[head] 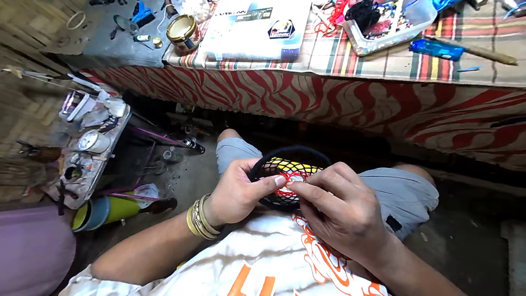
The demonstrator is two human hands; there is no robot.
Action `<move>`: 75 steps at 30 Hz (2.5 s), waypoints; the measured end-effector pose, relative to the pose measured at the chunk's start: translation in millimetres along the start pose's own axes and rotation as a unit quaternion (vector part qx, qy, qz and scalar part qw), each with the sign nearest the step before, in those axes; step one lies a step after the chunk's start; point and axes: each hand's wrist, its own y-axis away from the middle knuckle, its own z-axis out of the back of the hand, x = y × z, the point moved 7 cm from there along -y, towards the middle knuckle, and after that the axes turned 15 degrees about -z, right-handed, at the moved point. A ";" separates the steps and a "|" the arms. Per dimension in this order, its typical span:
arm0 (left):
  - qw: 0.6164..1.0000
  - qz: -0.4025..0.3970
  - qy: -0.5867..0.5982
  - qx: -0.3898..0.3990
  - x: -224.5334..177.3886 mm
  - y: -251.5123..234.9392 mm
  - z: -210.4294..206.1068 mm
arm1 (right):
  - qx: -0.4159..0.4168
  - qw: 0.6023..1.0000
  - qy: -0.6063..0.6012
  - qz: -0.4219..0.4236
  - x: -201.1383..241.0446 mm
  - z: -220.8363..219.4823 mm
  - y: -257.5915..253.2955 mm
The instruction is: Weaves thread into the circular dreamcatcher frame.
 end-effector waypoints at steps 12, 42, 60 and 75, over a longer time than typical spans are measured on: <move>1.000 0.004 0.011 0.010 -1.3 -4.5 3.4 | -0.002 1.000 0.031 0.007 0.3 -0.7 -1.1; 0.969 -0.040 0.172 -0.172 -12.8 -28.5 -1.9 | 0.100 0.936 -0.315 -0.126 -19.0 35.1 -21.3; 0.979 -0.187 0.010 -0.079 -36.2 -20.1 -15.7 | 0.102 0.971 -0.215 0.017 12.3 24.1 -31.5; 0.946 0.109 0.304 0.032 -8.9 -28.4 -46.1 | 0.227 0.889 -0.362 -0.167 -48.2 31.5 -63.9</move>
